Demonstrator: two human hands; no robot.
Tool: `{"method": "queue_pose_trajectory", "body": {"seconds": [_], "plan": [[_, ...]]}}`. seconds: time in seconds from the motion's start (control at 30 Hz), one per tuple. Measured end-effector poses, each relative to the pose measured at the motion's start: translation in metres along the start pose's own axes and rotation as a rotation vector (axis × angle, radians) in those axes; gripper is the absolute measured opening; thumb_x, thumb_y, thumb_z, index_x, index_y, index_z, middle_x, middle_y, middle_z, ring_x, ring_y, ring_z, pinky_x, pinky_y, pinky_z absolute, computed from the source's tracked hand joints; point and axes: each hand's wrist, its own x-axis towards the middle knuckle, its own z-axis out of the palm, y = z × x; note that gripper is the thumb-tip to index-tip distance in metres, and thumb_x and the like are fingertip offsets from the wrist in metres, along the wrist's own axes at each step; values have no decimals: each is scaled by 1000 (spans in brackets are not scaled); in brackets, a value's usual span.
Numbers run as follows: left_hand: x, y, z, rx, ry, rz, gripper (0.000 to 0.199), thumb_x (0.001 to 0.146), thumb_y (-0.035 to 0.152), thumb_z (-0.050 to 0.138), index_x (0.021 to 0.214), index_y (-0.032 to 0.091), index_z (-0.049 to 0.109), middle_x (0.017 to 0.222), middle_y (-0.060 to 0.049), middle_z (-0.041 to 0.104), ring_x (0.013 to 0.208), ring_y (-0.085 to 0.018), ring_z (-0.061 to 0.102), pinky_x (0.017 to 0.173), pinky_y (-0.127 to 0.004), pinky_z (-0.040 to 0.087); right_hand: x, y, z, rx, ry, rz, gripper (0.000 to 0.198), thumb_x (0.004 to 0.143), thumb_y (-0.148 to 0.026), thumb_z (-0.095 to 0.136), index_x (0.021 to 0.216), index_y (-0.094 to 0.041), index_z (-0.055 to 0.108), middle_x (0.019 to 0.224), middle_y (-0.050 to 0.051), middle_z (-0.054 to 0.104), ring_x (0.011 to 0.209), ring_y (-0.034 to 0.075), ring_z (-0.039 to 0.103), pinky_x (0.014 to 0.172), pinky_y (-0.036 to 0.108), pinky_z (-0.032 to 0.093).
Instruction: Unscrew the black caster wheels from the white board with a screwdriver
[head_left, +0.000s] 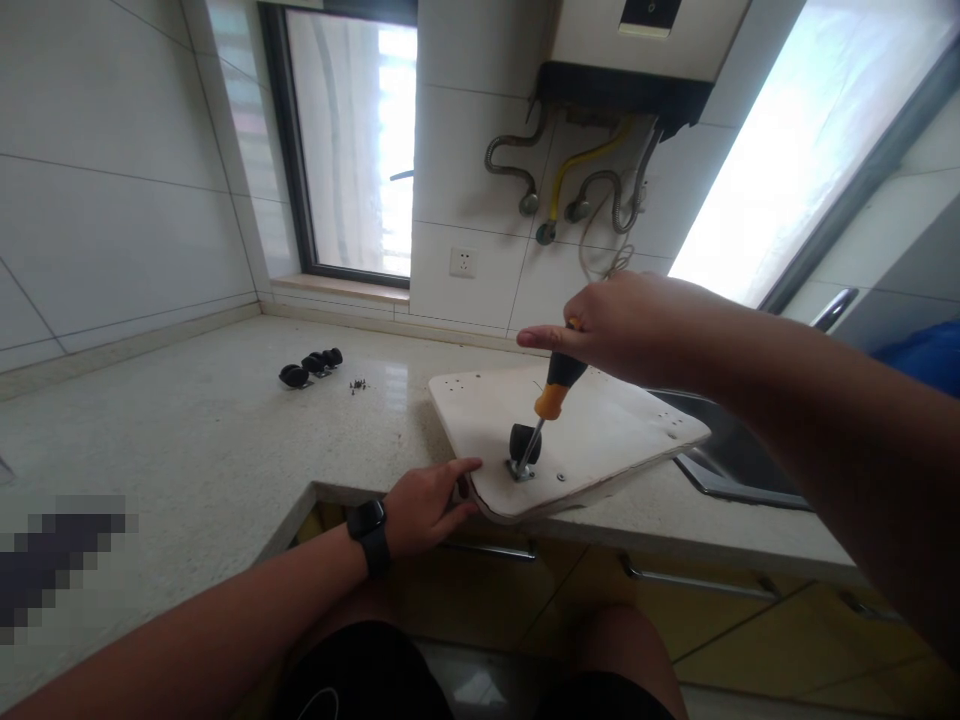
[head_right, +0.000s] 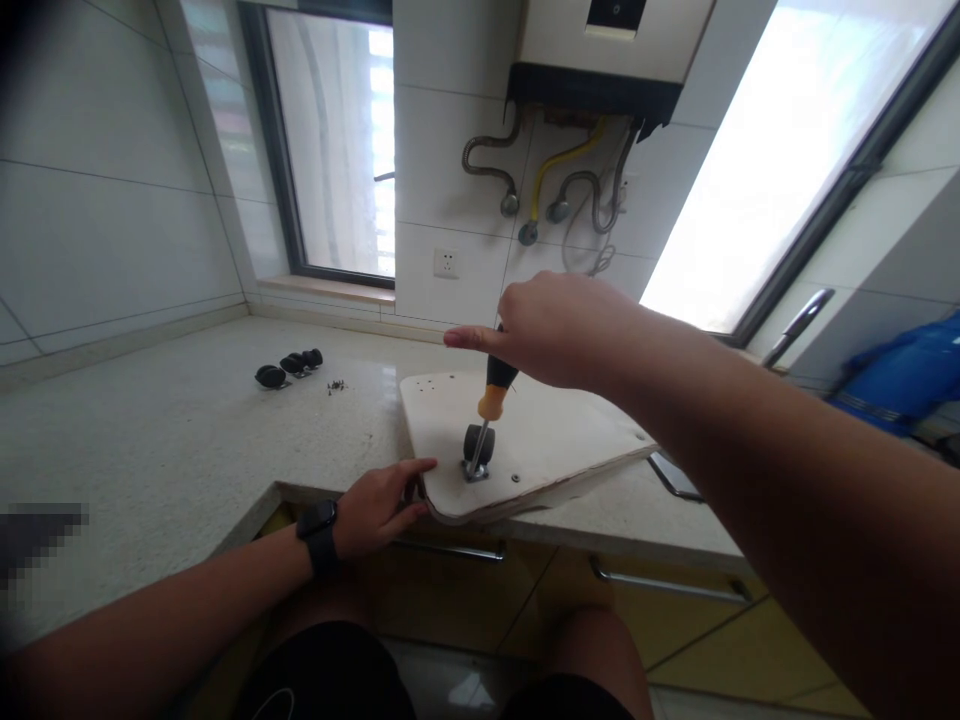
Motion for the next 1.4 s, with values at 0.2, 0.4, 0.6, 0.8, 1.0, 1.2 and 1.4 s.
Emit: {"method": "queue_pose_trajectory", "body": {"seconds": [0.2, 0.4, 0.6, 0.8, 1.0, 1.2, 1.4], "plan": [[0, 1, 0, 13, -6, -7, 53, 103, 49, 50, 146, 17, 46, 92, -6, 70, 75, -22, 67, 73, -38, 55, 4, 5, -4, 93, -95, -111, 59, 85, -82, 53, 72, -27, 70, 66, 6, 69, 56, 22, 60, 54, 38, 38], [0, 1, 1, -1, -7, -1, 55, 102, 48, 50, 147, 16, 45, 93, -7, 70, 76, -22, 67, 74, -38, 55, -1, 15, -16, 216, -152, -269, 31, 81, -60, 71, 95, -32, 73, 87, 3, 77, 72, 26, 67, 61, 37, 43], [-1, 0, 1, 0, -1, 3, 54, 103, 47, 50, 147, 17, 44, 95, -7, 71, 77, -23, 68, 73, -37, 55, 3, 9, -10, 156, -170, -72, 56, 84, -80, 55, 76, -27, 73, 71, 8, 73, 65, 26, 66, 59, 39, 43], [-2, 0, 1, 12, -4, 6, 53, 103, 48, 49, 147, 17, 43, 94, -7, 70, 78, -23, 68, 74, -37, 55, 6, 5, -4, 80, -178, 9, 62, 81, -84, 56, 63, -26, 70, 63, 9, 67, 61, 28, 65, 58, 43, 44], [-1, 1, 0, 17, -16, 7, 54, 103, 47, 49, 147, 16, 43, 94, -7, 71, 78, -23, 68, 73, -37, 55, -1, 9, -18, 146, -196, -214, 30, 84, -60, 67, 84, -31, 74, 76, 4, 74, 64, 24, 65, 57, 38, 42], [-1, 1, 1, 24, -9, 7, 54, 103, 47, 50, 147, 16, 43, 93, -7, 70, 77, -23, 68, 73, -37, 55, 0, 17, -17, 283, -215, -286, 32, 76, -56, 76, 98, -33, 74, 94, 3, 78, 76, 25, 69, 62, 37, 45], [-1, 1, 0, 8, -10, 7, 54, 102, 46, 50, 146, 15, 45, 92, -7, 70, 77, -24, 69, 73, -39, 54, 9, 8, -5, 21, -158, -78, 63, 83, -85, 51, 76, -25, 70, 71, 8, 71, 62, 26, 65, 57, 38, 40]]}}
